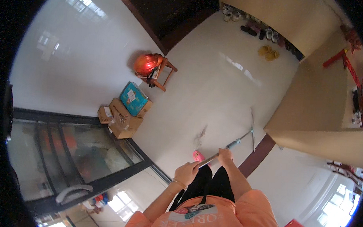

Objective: The person sweeps the floor with a broom in a home setting, moving from the dining area to the kitchen and back. They gather debris into a pile and then pick it up by hand, placing it into a white plastic bag.

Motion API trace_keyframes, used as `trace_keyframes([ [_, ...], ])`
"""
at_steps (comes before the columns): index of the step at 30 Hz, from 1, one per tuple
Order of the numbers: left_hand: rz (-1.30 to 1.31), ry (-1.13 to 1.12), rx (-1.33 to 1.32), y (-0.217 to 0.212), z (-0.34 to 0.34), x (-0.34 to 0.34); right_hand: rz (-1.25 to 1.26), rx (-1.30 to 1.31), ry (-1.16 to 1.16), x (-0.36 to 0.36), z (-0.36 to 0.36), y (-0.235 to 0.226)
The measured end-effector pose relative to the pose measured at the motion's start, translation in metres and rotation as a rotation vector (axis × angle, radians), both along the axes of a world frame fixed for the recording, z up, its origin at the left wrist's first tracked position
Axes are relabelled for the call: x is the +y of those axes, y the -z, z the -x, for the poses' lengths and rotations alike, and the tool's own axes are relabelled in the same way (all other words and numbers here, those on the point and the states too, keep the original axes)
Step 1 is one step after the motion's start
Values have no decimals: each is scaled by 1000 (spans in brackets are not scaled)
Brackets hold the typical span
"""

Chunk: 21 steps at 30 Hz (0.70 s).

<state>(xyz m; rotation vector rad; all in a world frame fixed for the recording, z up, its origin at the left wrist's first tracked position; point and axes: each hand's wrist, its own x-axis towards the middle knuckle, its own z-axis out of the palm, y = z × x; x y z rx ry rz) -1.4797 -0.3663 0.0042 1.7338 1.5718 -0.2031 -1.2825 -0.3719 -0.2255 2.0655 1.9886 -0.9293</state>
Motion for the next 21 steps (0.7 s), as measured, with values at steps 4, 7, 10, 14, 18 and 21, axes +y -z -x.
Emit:
trace_keyframes([
  [4,-49,-39,15,-18,99,-19,43,251,-34,2,106,-25],
  [7,17,-137,28,-73,157,-18,-60,279,-213,-6,190,-19],
  [10,139,-190,133,-99,211,-35,-13,438,-419,-5,260,-46],
  [14,362,-127,96,-102,250,-57,-66,428,-583,-8,283,-74],
  [18,546,16,221,-63,226,-35,-71,347,-565,12,228,-77],
  [21,351,40,194,-27,164,-5,49,141,-403,44,159,-66],
])
